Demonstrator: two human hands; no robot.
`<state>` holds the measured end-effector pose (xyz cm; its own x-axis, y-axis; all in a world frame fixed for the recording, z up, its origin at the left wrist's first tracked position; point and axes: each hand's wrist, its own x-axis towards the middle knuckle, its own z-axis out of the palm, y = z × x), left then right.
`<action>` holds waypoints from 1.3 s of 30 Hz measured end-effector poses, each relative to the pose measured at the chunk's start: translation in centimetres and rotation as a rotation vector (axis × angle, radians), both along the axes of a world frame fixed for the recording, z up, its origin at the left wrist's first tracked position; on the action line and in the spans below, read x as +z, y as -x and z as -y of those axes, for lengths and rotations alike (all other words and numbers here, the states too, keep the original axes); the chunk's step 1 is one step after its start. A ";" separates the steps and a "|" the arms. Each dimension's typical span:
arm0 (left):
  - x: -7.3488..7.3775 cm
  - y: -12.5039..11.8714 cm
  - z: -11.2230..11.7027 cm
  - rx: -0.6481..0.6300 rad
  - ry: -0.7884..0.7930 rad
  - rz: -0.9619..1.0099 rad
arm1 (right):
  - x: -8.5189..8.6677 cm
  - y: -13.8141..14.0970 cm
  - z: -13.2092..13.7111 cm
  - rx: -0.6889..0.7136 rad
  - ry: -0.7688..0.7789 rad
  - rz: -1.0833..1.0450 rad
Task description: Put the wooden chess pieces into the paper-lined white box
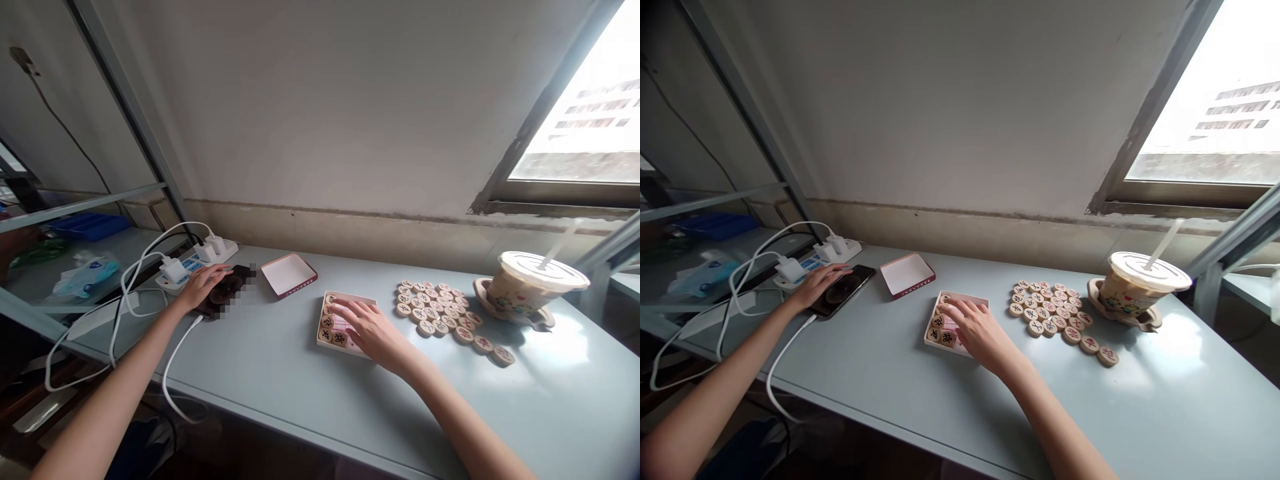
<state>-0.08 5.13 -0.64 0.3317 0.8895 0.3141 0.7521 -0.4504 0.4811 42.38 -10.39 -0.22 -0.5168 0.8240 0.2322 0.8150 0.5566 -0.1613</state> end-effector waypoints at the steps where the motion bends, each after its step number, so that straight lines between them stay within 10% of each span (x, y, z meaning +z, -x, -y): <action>1: 0.0 0.0 0.0 -0.004 0.023 0.056 | 0.0 0.0 0.0 0.019 0.015 -0.001; 8: 2.2 -3.4 2.0 0.027 0.003 0.346 | -0.7 0.2 -0.1 0.031 0.053 -0.045; 13: 3.7 -12.3 4.9 -0.156 0.125 0.180 | -2.1 0.7 -0.2 0.060 -0.090 -0.047; 20: 1.2 -23.2 5.1 -0.280 0.021 -0.001 | -1.6 0.6 -0.3 -0.026 -0.124 0.025; 28: -3.1 -22.9 3.6 -0.342 0.059 0.191 | 1.2 -3.1 -0.8 -0.288 -0.091 -0.298; 39: -2.7 -23.8 4.6 -0.362 0.132 0.182 | 1.5 -7.9 0.0 -0.430 0.109 0.072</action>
